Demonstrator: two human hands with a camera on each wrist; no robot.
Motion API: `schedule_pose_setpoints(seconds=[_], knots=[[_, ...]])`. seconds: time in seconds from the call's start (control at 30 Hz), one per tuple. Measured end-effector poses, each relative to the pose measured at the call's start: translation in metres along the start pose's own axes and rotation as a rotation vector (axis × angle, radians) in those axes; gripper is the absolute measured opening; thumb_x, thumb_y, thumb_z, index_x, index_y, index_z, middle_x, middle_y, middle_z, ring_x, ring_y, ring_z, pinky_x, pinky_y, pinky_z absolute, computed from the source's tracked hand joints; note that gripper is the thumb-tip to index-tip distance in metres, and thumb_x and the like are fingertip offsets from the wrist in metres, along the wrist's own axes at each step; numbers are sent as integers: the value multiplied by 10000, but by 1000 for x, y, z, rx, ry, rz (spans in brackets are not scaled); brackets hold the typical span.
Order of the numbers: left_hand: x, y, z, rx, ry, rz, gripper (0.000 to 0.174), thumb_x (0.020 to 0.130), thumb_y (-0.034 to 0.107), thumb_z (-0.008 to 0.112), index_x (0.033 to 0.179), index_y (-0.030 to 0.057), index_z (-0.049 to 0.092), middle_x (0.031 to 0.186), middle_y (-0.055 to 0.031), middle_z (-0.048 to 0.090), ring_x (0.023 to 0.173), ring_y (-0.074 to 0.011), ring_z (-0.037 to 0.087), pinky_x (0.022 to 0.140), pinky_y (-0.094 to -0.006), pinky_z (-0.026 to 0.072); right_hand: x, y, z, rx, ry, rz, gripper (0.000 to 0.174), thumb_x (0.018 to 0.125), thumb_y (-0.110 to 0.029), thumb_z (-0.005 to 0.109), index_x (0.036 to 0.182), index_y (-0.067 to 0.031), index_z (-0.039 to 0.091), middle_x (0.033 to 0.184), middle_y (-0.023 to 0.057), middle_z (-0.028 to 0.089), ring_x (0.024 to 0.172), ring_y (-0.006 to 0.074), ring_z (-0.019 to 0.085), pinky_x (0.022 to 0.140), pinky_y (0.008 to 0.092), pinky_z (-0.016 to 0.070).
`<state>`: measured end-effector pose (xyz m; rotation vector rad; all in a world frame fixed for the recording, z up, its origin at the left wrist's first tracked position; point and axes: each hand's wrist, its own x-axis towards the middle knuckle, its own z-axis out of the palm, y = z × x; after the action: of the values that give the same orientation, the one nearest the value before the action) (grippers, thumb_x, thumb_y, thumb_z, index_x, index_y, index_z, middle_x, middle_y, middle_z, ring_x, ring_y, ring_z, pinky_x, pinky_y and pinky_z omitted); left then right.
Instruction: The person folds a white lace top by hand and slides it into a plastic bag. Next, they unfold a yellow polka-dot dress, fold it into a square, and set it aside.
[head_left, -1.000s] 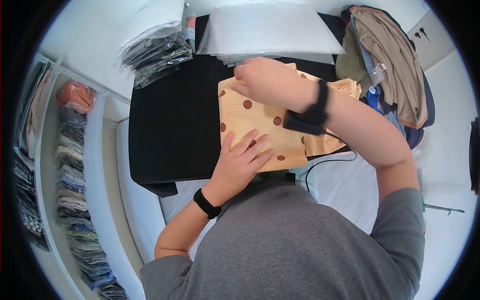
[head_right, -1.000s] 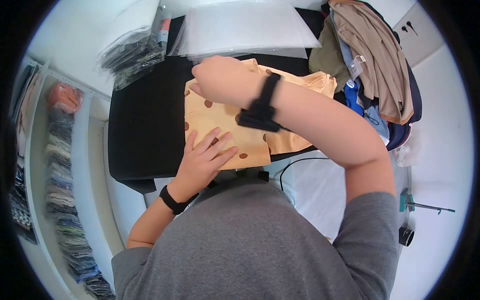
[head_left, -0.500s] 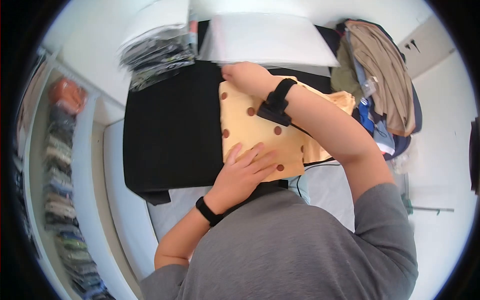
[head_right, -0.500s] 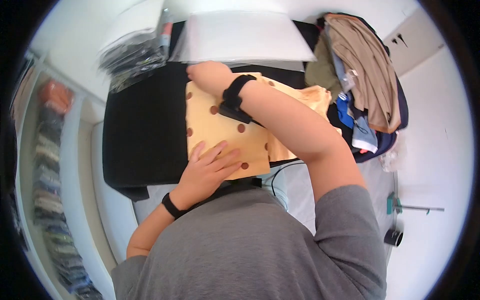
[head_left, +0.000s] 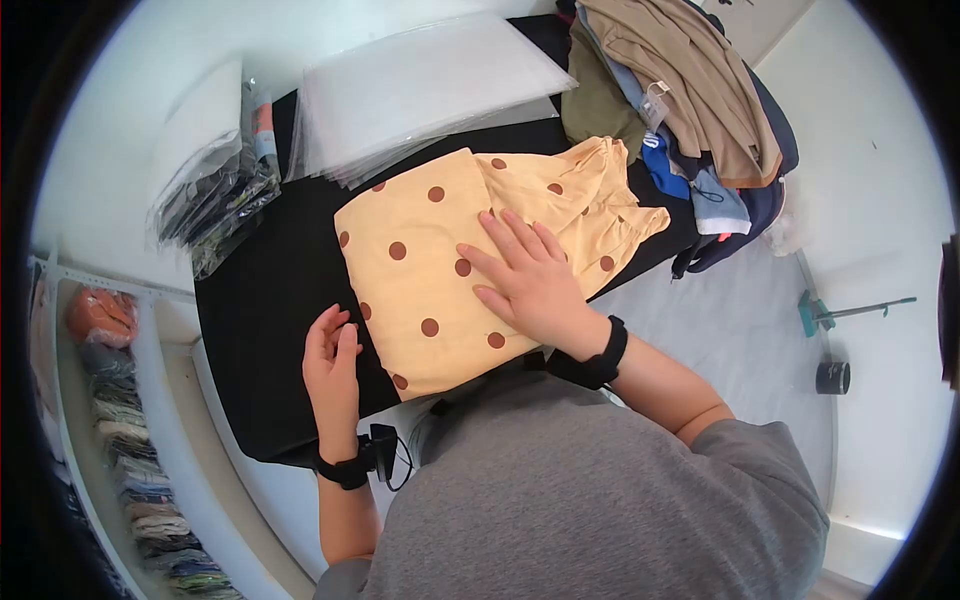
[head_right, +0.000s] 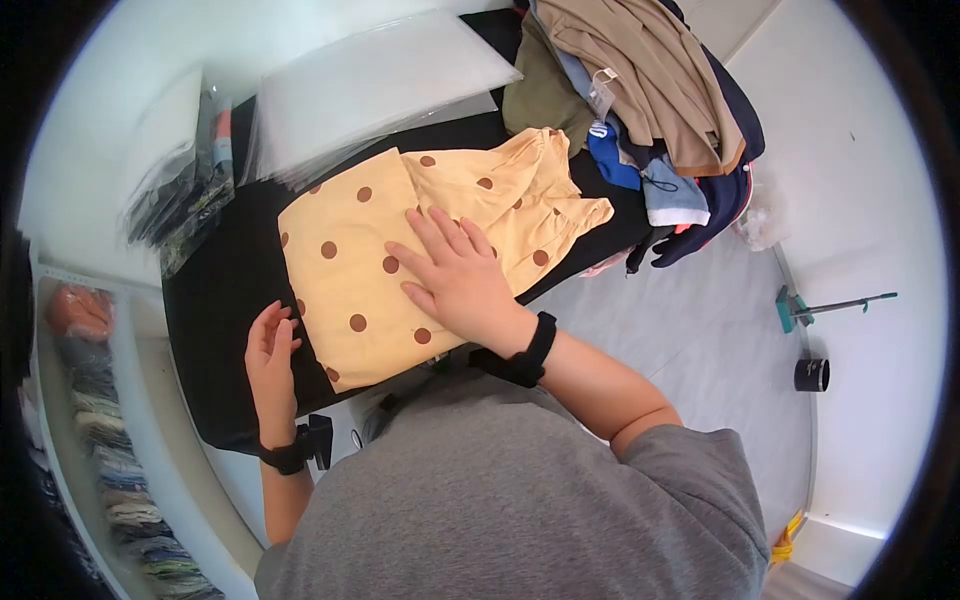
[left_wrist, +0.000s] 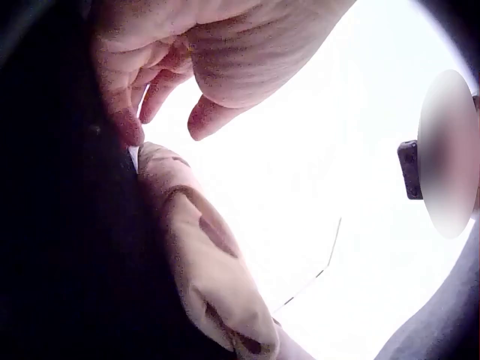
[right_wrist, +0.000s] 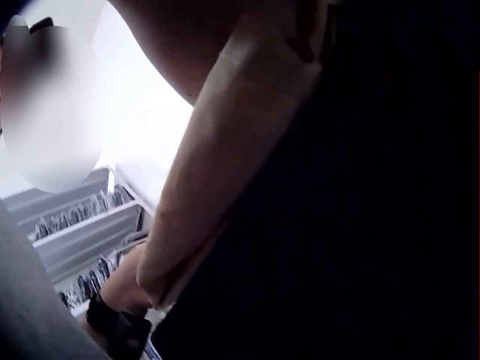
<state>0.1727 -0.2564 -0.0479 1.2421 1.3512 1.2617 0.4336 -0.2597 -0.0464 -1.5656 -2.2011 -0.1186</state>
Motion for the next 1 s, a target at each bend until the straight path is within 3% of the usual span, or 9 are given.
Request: schedule_pose_setpoints(seconds=[0.23,0.3,0.5,0.67,0.77,0.83,0.87,0.97,1.0], knots=[[29,16,15,-56,-325,-357,441,929,210,533,1263,-64,448,1108,-111,606,926,-143,614,762,-252,496,-3,3,3,46,68,8,425,835,-319,588,1242,-208,539,1402,115,395,1298,303,359,1054,466,269],[31,23,20,-393,-419,-451,388,921,179,521,1217,-66,470,1111,-128,603,918,-162,624,776,-273,508,-4,4,3,99,72,16,425,840,-310,585,1248,-202,537,1395,124,403,1292,311,367,1056,467,269],[2,105,41,-475,-253,-211,354,894,121,492,1194,-58,434,1107,-160,584,919,-219,639,803,-310,524,3,-9,-2,495,69,-22,452,874,-279,553,1298,-139,485,1385,200,389,1296,364,349,1073,483,245],[12,122,71,-420,-336,-144,414,884,124,534,1228,-54,385,1130,-153,547,969,-199,596,835,-318,502,7,0,11,811,-38,-15,512,918,-248,487,1387,-91,356,1440,209,314,1357,348,266,1112,466,175],[15,133,115,-338,-372,-110,385,924,177,507,1242,-27,433,1064,-102,590,942,-170,599,819,-290,485,1,16,22,1169,-46,74,558,886,-257,576,1376,-96,364,1355,190,417,1280,323,384,1058,443,296],[29,128,131,-205,-633,-104,354,935,154,502,1233,-30,454,959,-65,608,852,-130,593,740,-251,473,-17,32,15,2542,-186,156,556,939,-339,495,1414,-113,316,1420,138,364,1325,265,341,1081,434,305],[32,121,144,-119,-670,83,344,942,142,497,1246,-16,468,867,-27,605,764,-107,576,683,-225,448,-19,38,13,2541,-175,151,556,939,-339,495,1414,-113,316,1420,138,364,1325,265,341,1081,434,305],[44,109,152,741,-729,942,519,880,246,577,1341,57,431,1223,-152,534,1113,-286,501,855,-314,439,-14,55,-3,2830,-7,237,602,928,-387,528,1437,-177,285,1425,93,381,1265,227,432,1019,410,400],[43,106,155,746,-738,945,519,880,246,577,1341,57,431,1223,-152,534,1113,-286,501,855,-314,439,-13,55,-10,2824,20,204,545,968,-403,425,1437,-166,282,1446,83,360,1259,221,445,991,405,434]])
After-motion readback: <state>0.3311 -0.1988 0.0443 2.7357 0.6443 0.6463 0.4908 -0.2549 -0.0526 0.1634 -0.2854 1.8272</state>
